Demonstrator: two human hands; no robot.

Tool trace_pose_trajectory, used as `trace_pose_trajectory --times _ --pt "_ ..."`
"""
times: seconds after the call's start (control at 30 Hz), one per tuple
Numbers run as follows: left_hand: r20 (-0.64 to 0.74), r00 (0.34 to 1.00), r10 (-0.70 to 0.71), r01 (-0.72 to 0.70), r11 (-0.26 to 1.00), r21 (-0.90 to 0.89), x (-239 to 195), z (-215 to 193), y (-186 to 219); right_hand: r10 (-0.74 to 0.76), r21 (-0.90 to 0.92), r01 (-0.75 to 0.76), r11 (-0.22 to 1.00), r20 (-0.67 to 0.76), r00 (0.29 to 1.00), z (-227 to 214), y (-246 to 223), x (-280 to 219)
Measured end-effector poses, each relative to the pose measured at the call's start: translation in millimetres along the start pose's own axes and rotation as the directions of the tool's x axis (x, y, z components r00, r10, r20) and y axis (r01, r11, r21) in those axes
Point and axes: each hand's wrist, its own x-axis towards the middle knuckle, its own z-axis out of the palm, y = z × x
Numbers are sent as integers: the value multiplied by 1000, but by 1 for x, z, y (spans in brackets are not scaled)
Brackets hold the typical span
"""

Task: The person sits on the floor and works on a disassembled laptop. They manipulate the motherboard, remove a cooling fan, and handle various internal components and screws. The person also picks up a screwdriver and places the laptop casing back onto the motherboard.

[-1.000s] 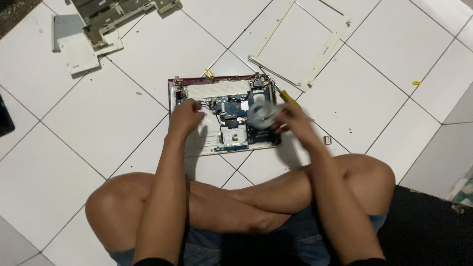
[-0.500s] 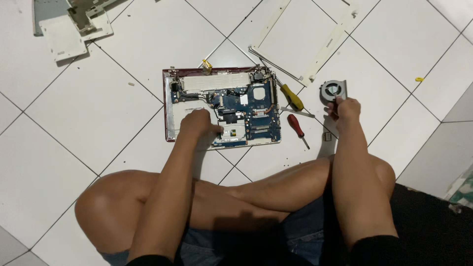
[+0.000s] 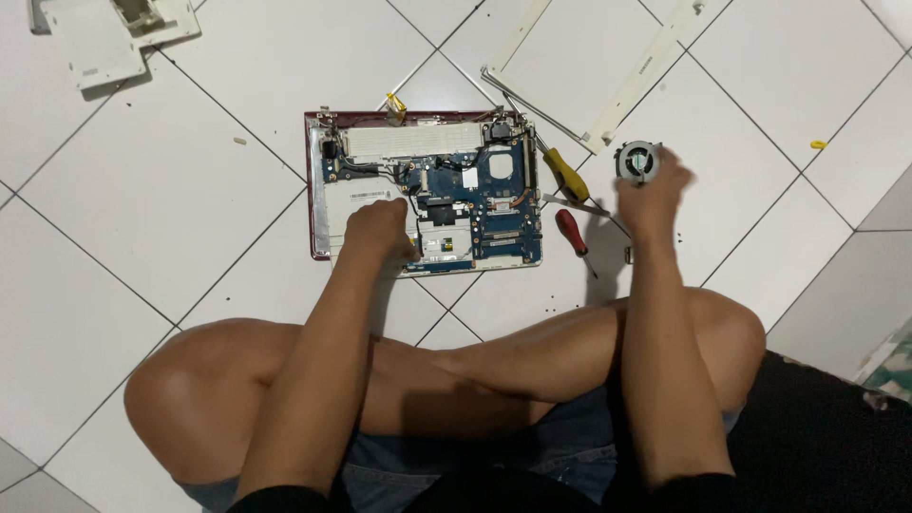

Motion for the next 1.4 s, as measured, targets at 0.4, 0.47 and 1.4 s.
trace_pose_trajectory --times 0.4,0.47,1.4 --pt "-18 999 37 -36 998 45 -2 2 -1 -358 -149 679 719 759 544 75 -52 -99" --pt "-23 999 47 -46 998 46 -5 -2 1 -420 -96 712 695 750 511 75 -56 -103" --pt "-89 981 174 -195 897 -397 6 55 49 -356 -106 616 781 734 578 93 -13 -89"
